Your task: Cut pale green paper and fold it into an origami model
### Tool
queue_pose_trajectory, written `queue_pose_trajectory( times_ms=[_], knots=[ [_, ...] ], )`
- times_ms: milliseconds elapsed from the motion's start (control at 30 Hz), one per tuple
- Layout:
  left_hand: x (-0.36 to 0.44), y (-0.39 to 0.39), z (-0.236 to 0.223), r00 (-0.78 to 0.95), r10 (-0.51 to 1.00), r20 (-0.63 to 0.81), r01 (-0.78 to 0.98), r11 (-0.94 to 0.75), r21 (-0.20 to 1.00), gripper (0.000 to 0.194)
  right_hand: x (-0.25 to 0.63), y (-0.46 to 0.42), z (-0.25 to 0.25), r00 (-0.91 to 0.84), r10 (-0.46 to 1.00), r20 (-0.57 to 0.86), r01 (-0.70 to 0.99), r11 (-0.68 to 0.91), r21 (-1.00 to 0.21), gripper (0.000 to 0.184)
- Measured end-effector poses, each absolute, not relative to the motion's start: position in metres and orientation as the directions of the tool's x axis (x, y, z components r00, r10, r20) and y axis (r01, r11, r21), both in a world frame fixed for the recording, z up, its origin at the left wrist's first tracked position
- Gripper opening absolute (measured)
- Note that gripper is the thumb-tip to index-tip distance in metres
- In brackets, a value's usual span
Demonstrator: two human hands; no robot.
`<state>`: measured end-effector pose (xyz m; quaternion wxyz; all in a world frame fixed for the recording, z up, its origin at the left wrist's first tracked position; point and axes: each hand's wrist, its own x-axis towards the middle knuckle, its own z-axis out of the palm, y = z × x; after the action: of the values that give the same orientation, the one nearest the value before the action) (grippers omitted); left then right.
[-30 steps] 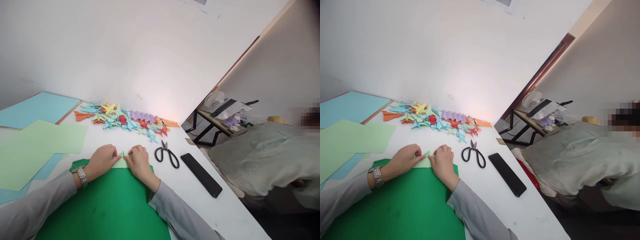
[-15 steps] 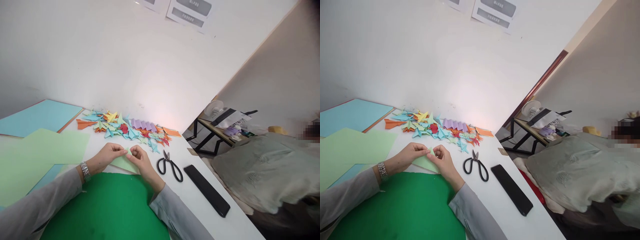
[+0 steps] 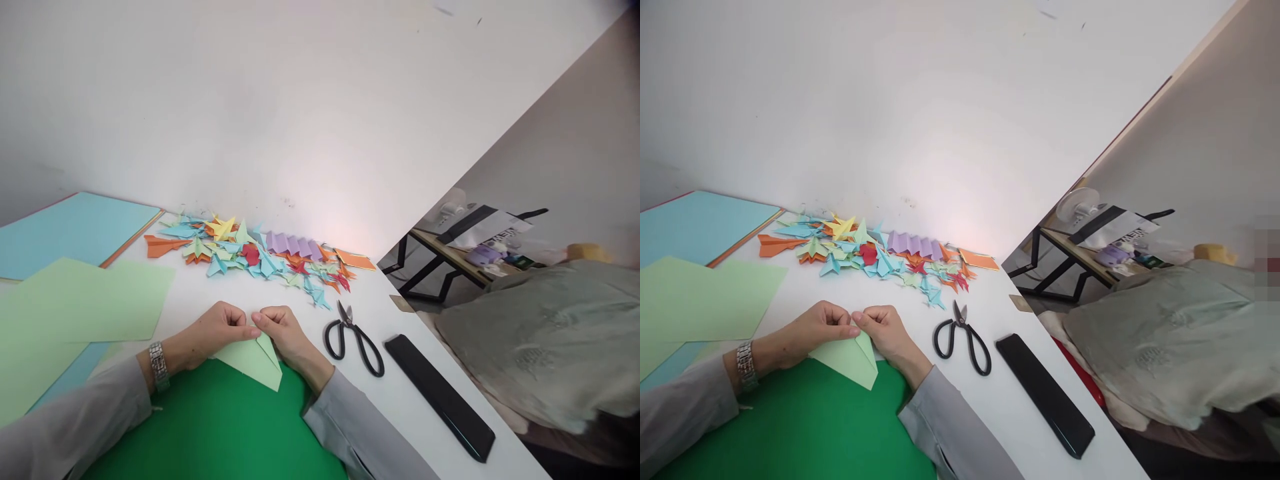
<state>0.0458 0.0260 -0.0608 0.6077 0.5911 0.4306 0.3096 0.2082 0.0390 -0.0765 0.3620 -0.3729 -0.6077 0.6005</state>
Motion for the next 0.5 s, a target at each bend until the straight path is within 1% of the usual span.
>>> queue_pose_trajectory(
  times_ms=[167,333,500],
  knots=[
    [0.0463,0.0267,-0.0612,0.440,0.887,-0.143,0.137,0.091,0.986,0.044,0.2087,0.0412,-0.0813,-0.422,0.907,0.021,0.003,0.025,-1.000,0.055],
    [0.0434,0.0260,-0.0579,0.462,0.860,-0.217,0.148,0.167,0.975,0.039,0.2102,0.0400,-0.0786,-0.402,0.916,0.023,0.029,0.037,-0.999,0.055],
    [0.0416,0.0256,-0.0574,0.508,0.828,-0.236,0.178,0.168,0.970,0.041,0.2084,0.0387,-0.0768,-0.352,0.936,0.026,0.050,0.046,-0.998,0.050]
  ],
)
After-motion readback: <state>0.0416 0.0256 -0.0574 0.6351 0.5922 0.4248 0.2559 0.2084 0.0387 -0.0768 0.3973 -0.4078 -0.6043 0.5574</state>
